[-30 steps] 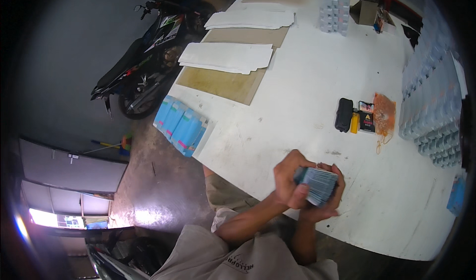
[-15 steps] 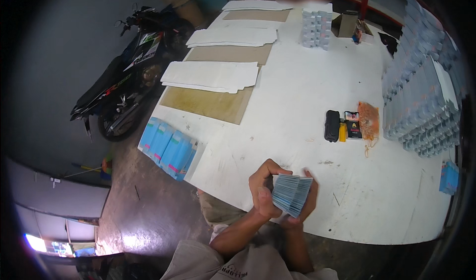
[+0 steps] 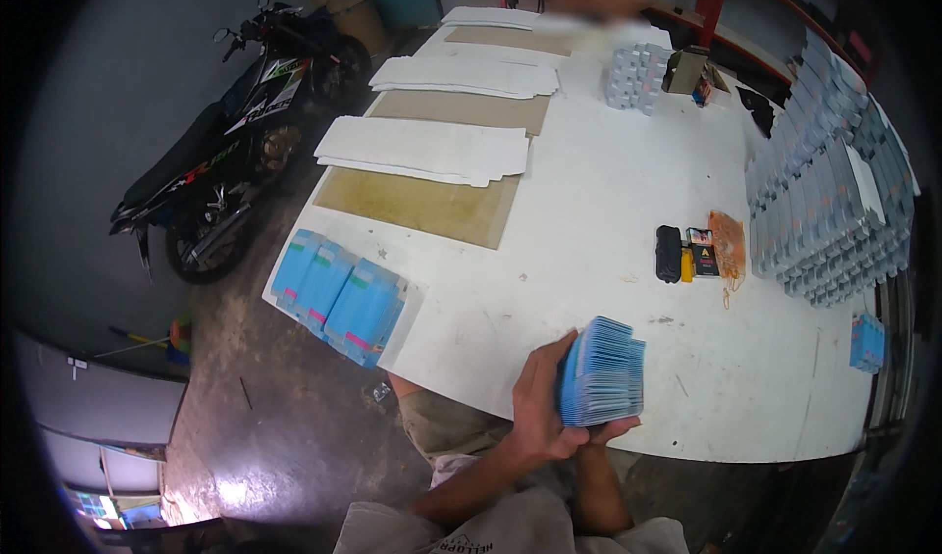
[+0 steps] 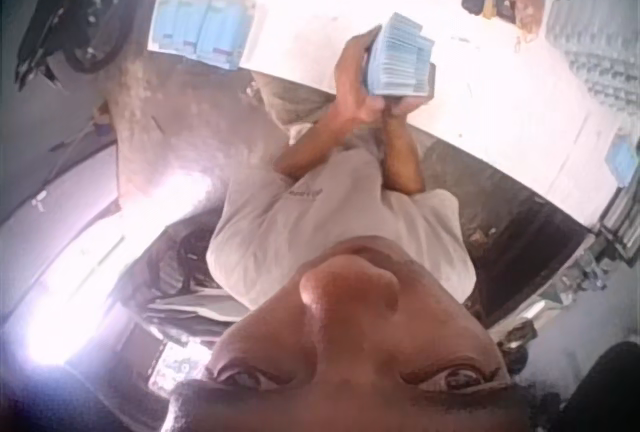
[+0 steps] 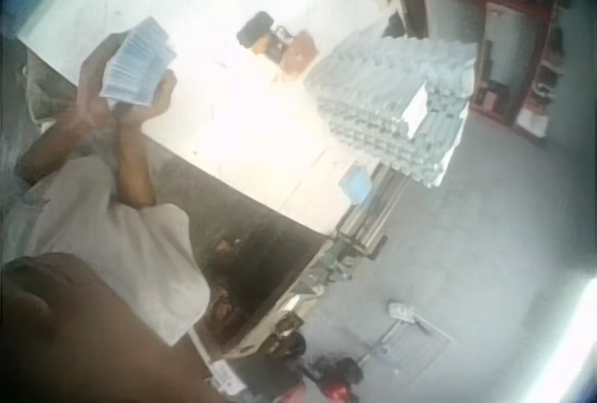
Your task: The person assembles small blue cardboard boxes by folding flat pieces into shape and stacking them. They then place the finished boxes into a green tray and continue folding more pieces.
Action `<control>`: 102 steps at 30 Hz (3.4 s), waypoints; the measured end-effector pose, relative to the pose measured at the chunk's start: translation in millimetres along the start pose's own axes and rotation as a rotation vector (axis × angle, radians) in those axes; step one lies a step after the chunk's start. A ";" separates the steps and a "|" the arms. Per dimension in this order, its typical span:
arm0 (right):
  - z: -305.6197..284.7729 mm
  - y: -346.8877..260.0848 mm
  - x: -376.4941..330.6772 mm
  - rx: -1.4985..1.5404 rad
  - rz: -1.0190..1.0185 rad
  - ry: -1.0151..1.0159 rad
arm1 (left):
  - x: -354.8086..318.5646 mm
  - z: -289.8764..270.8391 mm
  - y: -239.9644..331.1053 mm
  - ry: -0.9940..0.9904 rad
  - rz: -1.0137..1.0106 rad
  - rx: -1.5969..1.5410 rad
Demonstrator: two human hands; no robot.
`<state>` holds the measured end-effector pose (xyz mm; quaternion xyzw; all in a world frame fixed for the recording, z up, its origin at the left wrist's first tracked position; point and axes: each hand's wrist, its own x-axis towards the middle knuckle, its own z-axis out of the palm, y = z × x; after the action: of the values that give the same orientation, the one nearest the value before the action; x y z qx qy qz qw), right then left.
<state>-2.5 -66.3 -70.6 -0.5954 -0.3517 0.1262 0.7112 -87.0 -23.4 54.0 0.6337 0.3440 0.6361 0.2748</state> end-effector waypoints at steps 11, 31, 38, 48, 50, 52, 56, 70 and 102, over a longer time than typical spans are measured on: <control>22.1 -65.4 -11.8 0.387 0.277 -0.429 | 6.6 -79.1 -1.0 -0.399 -0.289 0.197; -56.2 -44.2 11.1 -0.113 0.273 -0.549 | -5.3 -134.5 -65.1 -0.459 -0.319 1.189; -42.8 -34.9 18.9 -0.243 0.270 -0.543 | -4.8 -127.4 -56.5 -0.460 -0.318 1.235; -39.0 -22.7 28.7 -0.367 0.012 -0.615 | -5.7 -133.1 -58.1 -0.517 -0.501 1.331; -36.6 -21.4 30.8 -0.373 -0.033 -0.601 | -0.4 -132.0 -59.3 -0.517 -0.527 1.375; -34.9 -20.5 30.1 -0.370 -0.069 -0.579 | 7.7 -133.2 -57.6 -0.521 -0.641 1.346; -33.4 -20.6 28.9 -0.410 -0.100 -0.573 | 10.5 -153.0 -68.7 -0.503 -0.690 1.392; -5.8 -35.4 33.7 -0.713 0.017 -0.608 | 39.2 -167.8 -54.3 -0.579 -0.793 1.157; 209.2 -134.4 -60.7 -0.961 0.728 -0.406 | 146.2 -350.7 -139.4 -0.721 -1.047 0.615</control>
<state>-214.5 21.1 43.0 -0.8939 -0.2720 0.2981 0.1953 -454.8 145.5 48.7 0.6051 0.6553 0.0447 0.4499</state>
